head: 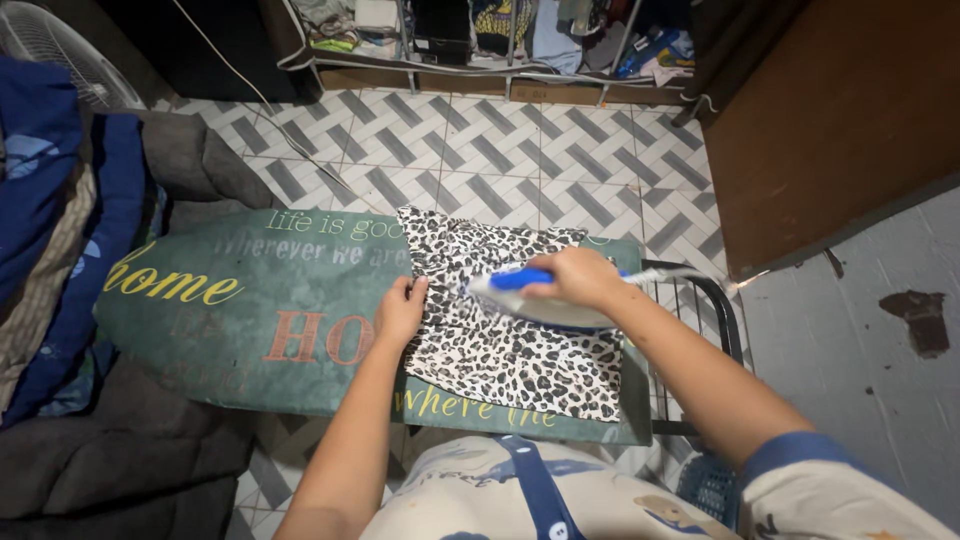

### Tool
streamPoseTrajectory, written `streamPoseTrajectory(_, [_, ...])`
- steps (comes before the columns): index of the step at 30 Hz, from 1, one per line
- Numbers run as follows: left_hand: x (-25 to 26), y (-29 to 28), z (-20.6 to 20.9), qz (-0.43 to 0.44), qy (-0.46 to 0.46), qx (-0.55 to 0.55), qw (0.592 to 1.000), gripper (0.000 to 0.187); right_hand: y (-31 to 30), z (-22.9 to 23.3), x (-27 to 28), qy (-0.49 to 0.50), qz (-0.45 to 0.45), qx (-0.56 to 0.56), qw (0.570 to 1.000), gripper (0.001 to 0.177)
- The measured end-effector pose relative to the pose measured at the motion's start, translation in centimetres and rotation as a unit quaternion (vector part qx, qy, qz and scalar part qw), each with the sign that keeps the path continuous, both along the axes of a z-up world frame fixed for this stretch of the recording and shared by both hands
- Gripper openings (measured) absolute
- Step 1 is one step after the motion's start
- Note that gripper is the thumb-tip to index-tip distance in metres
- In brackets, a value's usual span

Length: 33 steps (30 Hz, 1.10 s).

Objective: The person irons a piece of leopard-print fabric on an ironing board using a blue and white iron, then folds the fabric.

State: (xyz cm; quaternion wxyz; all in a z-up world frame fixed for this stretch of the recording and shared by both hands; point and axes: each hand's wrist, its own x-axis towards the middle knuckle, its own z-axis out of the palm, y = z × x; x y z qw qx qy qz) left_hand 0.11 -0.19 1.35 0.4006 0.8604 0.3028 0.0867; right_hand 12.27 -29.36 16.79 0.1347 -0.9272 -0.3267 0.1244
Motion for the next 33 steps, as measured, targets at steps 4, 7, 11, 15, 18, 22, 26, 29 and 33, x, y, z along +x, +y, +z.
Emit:
streamPoseTrajectory(4, [-0.4, -0.6, 0.2, 0.031, -0.066, -0.005, 0.997, 0.041, 2.1, -0.4, -0.4, -0.029, 0.1, 0.045, 0.994, 0.048])
streamPoseTrajectory(7, [-1.0, -1.0, -0.2, 0.092, -0.103, -0.029, 0.99, 0.039, 2.8, 0.2, -0.3, -0.032, 0.045, 0.052, 0.997, 0.046])
streamPoseTrajectory(11, [-0.5, -0.8, -0.6, 0.092, -0.121, -0.001, 0.988, 0.039, 3.2, 0.5, -1.3, -0.029, 0.131, 0.002, 0.991, 0.048])
streamPoseTrajectory(15, [-0.7, -0.6, -1.1, 0.089, -0.125, 0.001, 0.988, 0.039, 3.4, -1.1, -1.2, -0.06, 0.096, 0.003, 0.994, 0.047])
streamPoseTrajectory(18, [-0.7, -0.2, -1.2, 0.08, -0.125, -0.028, 0.989, 0.038, 0.9, -2.2, 0.8, -0.001, 0.096, -0.003, 0.995, 0.047])
streamPoseTrajectory(22, [-0.7, 0.2, -1.1, 0.073, -0.116, -0.038, 0.99, 0.038, -7.3, -0.5, 4.0, 0.002, 0.015, -0.024, 1.0, 0.053])
streamPoseTrajectory(26, [-0.6, 0.0, -0.7, 0.053, -0.126, -0.019, 0.99, 0.038, -8.6, -0.1, 4.2, -0.019, -0.025, -0.057, 0.998, 0.055])
streamPoseTrajectory(29, [-0.7, -0.3, -0.3, 0.049, -0.084, -0.028, 0.995, 0.039, -4.1, -0.7, 3.2, 0.007, 0.062, -0.018, 0.998, 0.051])
streamPoseTrajectory(33, [-0.8, -0.3, 0.0, 0.046, -0.076, -0.018, 0.996, 0.037, 3.8, -1.8, -0.6, 0.008, 0.11, -0.039, 0.993, 0.048])
